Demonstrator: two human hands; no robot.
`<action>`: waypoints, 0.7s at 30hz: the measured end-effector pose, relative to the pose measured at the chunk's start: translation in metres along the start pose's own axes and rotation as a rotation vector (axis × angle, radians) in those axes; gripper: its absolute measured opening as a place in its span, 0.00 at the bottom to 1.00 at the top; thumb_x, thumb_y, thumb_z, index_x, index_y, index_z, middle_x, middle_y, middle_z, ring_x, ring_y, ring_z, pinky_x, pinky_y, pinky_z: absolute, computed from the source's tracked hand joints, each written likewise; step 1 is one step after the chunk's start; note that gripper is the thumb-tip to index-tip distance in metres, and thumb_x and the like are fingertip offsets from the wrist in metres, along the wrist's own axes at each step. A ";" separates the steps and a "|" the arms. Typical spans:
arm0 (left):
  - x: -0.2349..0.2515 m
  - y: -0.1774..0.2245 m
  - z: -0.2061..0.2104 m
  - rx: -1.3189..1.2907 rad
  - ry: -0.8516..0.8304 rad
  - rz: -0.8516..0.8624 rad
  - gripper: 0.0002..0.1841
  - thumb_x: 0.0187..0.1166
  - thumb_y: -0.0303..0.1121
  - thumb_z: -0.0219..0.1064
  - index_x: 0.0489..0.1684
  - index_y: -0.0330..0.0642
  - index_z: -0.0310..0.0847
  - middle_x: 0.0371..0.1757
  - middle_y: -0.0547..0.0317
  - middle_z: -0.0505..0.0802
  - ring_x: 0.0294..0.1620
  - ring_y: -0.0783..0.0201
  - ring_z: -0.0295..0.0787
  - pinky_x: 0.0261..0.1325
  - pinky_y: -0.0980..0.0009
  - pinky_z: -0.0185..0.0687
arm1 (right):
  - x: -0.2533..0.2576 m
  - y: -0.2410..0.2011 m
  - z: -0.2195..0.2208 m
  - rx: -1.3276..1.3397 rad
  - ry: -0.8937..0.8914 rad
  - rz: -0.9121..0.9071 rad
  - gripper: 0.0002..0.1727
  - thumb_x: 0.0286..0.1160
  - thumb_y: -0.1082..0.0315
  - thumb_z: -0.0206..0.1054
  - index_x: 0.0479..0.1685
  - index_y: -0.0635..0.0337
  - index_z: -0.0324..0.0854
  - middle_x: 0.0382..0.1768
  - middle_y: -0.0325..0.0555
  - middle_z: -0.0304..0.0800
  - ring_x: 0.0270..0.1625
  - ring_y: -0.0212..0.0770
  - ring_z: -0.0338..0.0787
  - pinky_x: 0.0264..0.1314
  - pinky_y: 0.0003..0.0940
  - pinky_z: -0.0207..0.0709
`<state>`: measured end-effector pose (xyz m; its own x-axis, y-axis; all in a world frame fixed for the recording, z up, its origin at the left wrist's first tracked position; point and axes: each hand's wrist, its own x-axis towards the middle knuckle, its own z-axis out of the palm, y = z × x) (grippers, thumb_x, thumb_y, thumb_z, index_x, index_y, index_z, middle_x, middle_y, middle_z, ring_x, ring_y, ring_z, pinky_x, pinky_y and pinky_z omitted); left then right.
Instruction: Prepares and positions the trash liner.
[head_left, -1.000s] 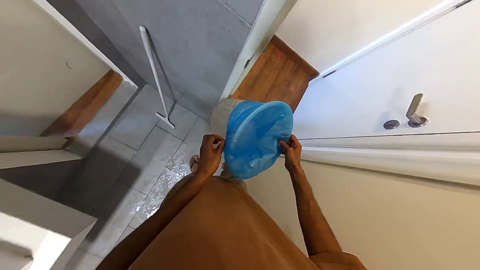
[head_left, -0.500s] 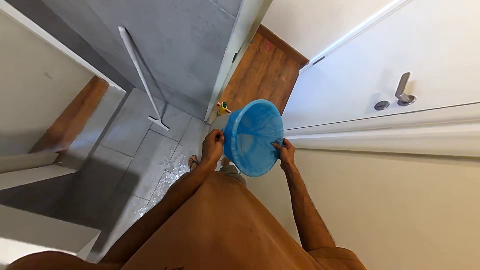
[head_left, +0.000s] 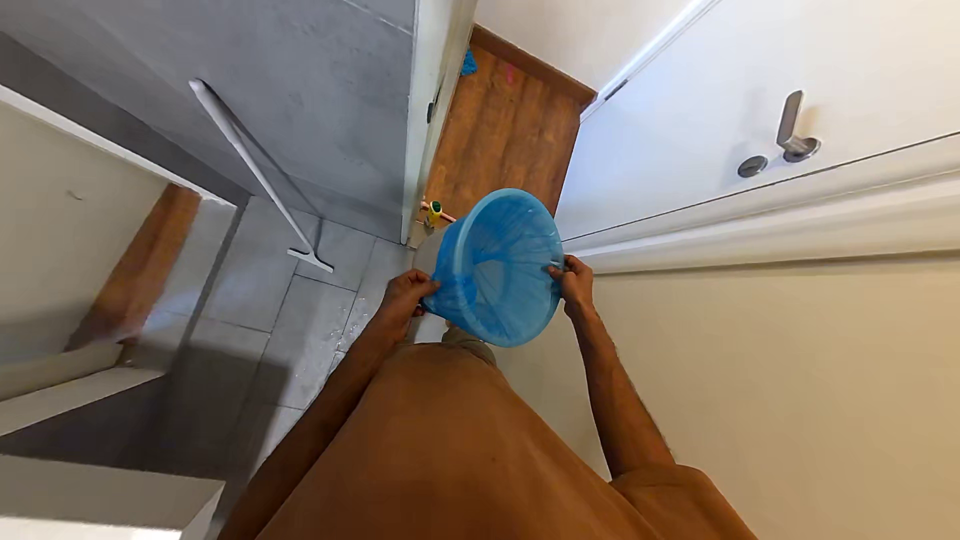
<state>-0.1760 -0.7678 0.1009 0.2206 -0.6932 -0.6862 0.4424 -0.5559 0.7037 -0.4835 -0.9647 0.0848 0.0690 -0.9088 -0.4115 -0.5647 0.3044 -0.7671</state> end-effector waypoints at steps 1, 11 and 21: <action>0.004 -0.007 0.000 0.163 0.143 0.026 0.11 0.82 0.37 0.69 0.50 0.40 0.81 0.38 0.51 0.87 0.28 0.62 0.79 0.30 0.64 0.76 | -0.003 -0.001 0.003 -0.021 -0.005 0.008 0.15 0.77 0.71 0.71 0.61 0.59 0.84 0.46 0.52 0.93 0.40 0.46 0.90 0.40 0.49 0.84; 0.036 -0.010 -0.033 1.002 -0.087 0.273 0.10 0.86 0.34 0.62 0.46 0.37 0.86 0.40 0.43 0.93 0.47 0.42 0.91 0.55 0.34 0.80 | -0.013 -0.025 -0.023 -0.269 -0.015 -0.111 0.19 0.74 0.69 0.73 0.65 0.50 0.86 0.45 0.54 0.94 0.40 0.55 0.91 0.40 0.60 0.82; 0.031 -0.001 -0.040 -0.279 -0.435 0.136 0.06 0.87 0.31 0.58 0.37 0.46 0.77 0.43 0.63 0.91 0.47 0.69 0.88 0.61 0.67 0.84 | -0.021 -0.025 -0.046 -0.110 -0.095 -0.055 0.18 0.78 0.70 0.71 0.66 0.48 0.85 0.44 0.47 0.93 0.36 0.40 0.89 0.38 0.42 0.83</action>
<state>-0.1346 -0.7700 0.0719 -0.0626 -0.9098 -0.4103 0.6621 -0.3455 0.6650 -0.5085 -0.9659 0.1350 0.1769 -0.8905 -0.4192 -0.6441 0.2173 -0.7335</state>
